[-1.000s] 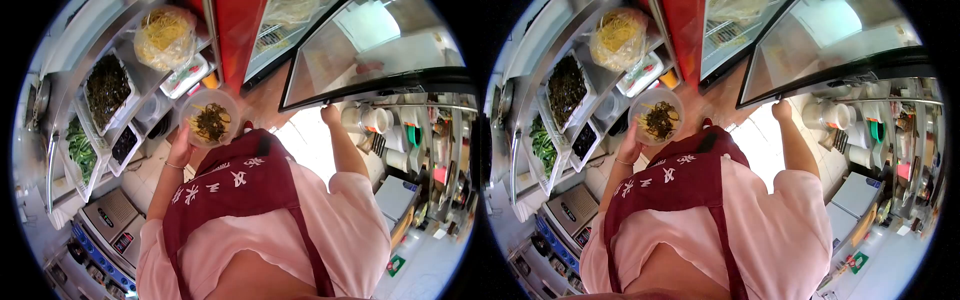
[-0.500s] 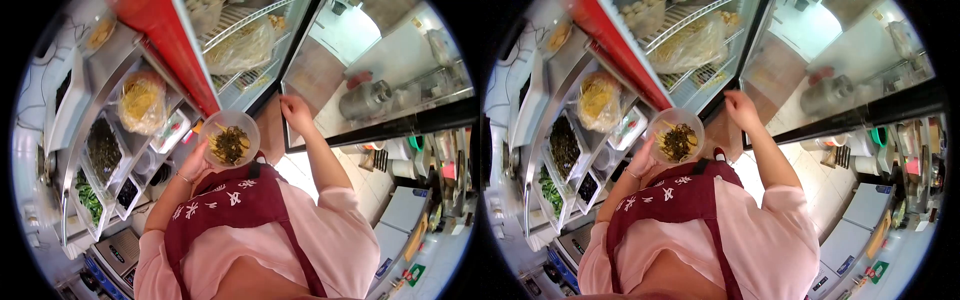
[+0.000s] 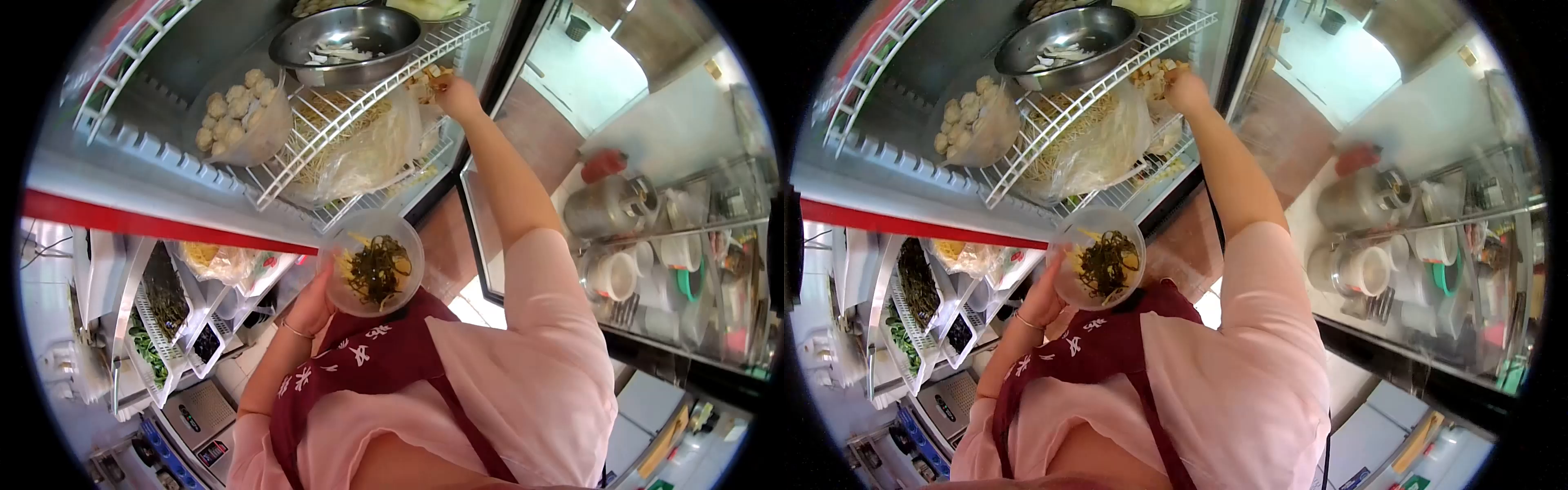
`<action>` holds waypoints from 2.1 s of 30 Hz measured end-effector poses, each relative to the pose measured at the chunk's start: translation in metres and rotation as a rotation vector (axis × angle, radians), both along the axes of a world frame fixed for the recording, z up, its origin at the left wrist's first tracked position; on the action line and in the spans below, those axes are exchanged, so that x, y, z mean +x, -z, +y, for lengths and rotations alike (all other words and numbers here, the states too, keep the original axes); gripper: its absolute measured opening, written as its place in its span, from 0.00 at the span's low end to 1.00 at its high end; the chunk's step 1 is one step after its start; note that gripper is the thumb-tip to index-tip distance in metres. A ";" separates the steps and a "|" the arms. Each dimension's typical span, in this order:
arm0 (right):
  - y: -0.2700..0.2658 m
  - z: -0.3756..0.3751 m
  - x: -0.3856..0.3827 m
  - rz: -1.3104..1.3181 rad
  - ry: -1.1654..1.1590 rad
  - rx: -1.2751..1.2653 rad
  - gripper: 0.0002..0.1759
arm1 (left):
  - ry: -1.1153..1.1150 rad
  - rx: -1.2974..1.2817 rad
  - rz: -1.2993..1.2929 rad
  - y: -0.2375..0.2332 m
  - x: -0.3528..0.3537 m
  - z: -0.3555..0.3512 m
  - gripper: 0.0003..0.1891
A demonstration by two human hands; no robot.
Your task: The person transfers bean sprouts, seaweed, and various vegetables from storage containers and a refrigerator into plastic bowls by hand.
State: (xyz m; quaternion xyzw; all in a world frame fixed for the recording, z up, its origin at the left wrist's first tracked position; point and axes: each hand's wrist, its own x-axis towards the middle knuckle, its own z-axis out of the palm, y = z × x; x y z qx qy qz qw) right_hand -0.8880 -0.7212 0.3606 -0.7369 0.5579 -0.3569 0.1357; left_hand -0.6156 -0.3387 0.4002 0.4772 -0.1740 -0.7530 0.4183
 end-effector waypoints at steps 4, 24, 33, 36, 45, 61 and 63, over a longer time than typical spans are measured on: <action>0.018 -0.068 0.032 0.500 -0.096 0.200 0.20 | -0.010 -0.002 -0.019 0.013 -0.005 -0.003 0.30; 0.008 -0.073 -0.017 -0.329 -0.278 0.570 0.22 | 0.239 0.049 -0.058 0.014 -0.055 -0.086 0.27; 0.001 -0.089 -0.008 0.225 -0.420 0.204 0.16 | 0.168 0.004 -0.031 0.033 -0.112 -0.124 0.27; -0.006 -0.091 0.003 0.443 -0.395 0.248 0.22 | 0.094 0.004 -0.022 0.034 -0.122 -0.128 0.27; 0.006 -0.098 0.000 0.477 -0.561 0.010 0.15 | 0.010 0.000 0.040 0.031 -0.136 -0.138 0.27; -0.084 -0.055 -0.019 0.224 -0.615 0.663 0.27 | 0.021 -0.001 -0.067 0.031 -0.139 -0.152 0.27; -0.089 -0.029 -0.030 -0.022 -0.838 0.677 0.24 | 0.041 0.021 -0.067 0.029 -0.137 -0.157 0.28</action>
